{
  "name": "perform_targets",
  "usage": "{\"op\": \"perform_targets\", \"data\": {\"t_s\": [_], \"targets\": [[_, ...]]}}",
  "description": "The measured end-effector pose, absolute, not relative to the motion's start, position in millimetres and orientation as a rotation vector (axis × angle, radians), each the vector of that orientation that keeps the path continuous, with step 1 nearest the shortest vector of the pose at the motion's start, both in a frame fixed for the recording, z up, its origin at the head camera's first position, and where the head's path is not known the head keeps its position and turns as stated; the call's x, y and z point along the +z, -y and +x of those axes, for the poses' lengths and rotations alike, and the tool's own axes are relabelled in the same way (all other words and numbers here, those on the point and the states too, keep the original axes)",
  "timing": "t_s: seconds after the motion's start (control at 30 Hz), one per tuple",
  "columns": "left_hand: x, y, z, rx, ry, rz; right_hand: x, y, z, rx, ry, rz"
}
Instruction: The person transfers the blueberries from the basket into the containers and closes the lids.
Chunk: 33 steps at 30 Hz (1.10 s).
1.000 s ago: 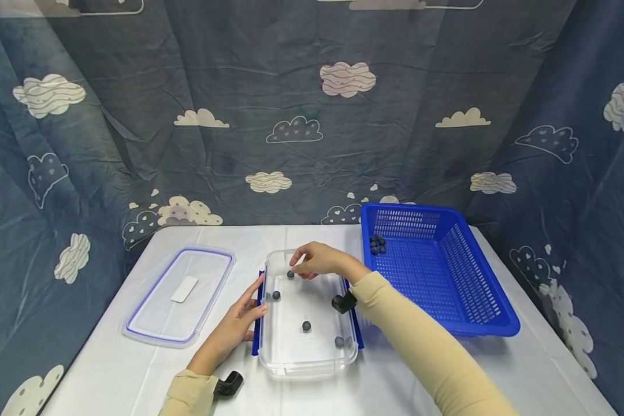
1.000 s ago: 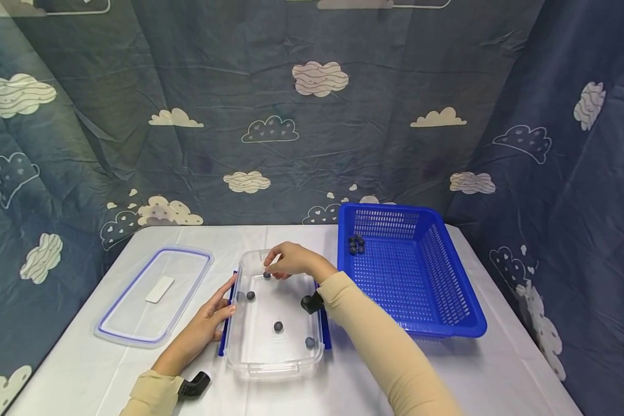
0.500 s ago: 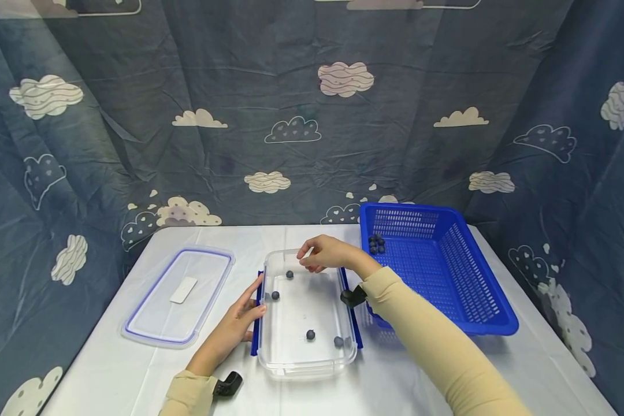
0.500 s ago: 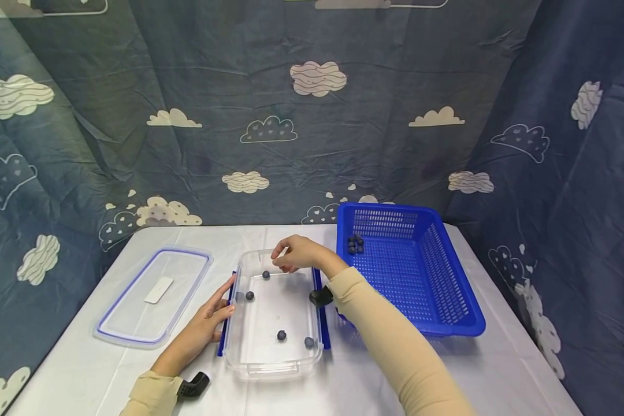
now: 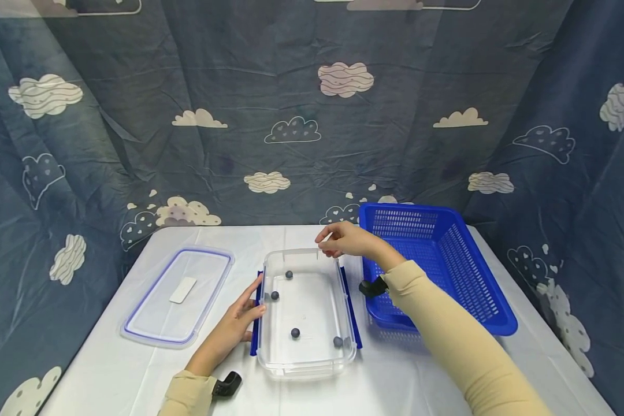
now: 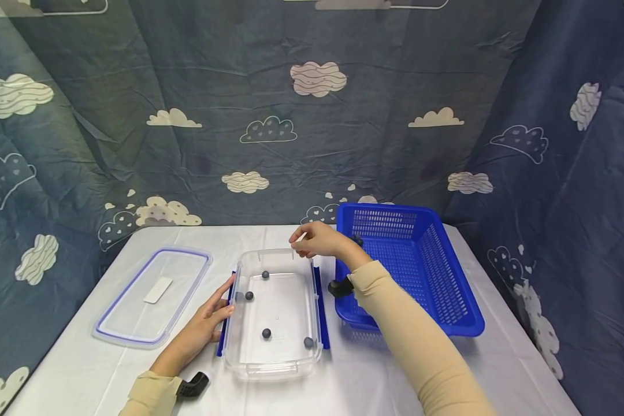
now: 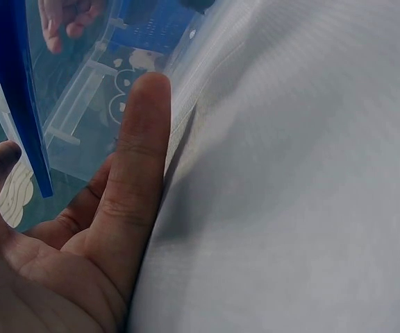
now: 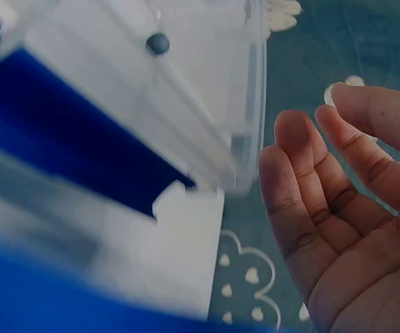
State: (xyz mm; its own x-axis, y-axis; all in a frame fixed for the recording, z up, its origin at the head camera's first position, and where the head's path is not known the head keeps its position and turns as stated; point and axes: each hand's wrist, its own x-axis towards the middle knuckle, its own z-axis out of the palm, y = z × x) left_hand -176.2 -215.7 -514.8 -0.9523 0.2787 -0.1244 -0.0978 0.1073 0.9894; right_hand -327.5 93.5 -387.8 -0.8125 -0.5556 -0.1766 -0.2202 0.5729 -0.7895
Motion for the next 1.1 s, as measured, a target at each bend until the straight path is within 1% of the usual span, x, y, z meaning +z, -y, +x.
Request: {"op": "perform_targets", "data": {"t_s": [0.73,1.1], "targets": [[-514.4,217.8,-176.0,1.907,-2.116,0.224,-393.0,-161.7,-348.8,-1.277,-2.575,-0.417],[-513.6,216.8,-176.6,1.894,-2.125,0.227,-407.7,-191.8,-355.9,-1.276,-2.66,-0.217]]}}
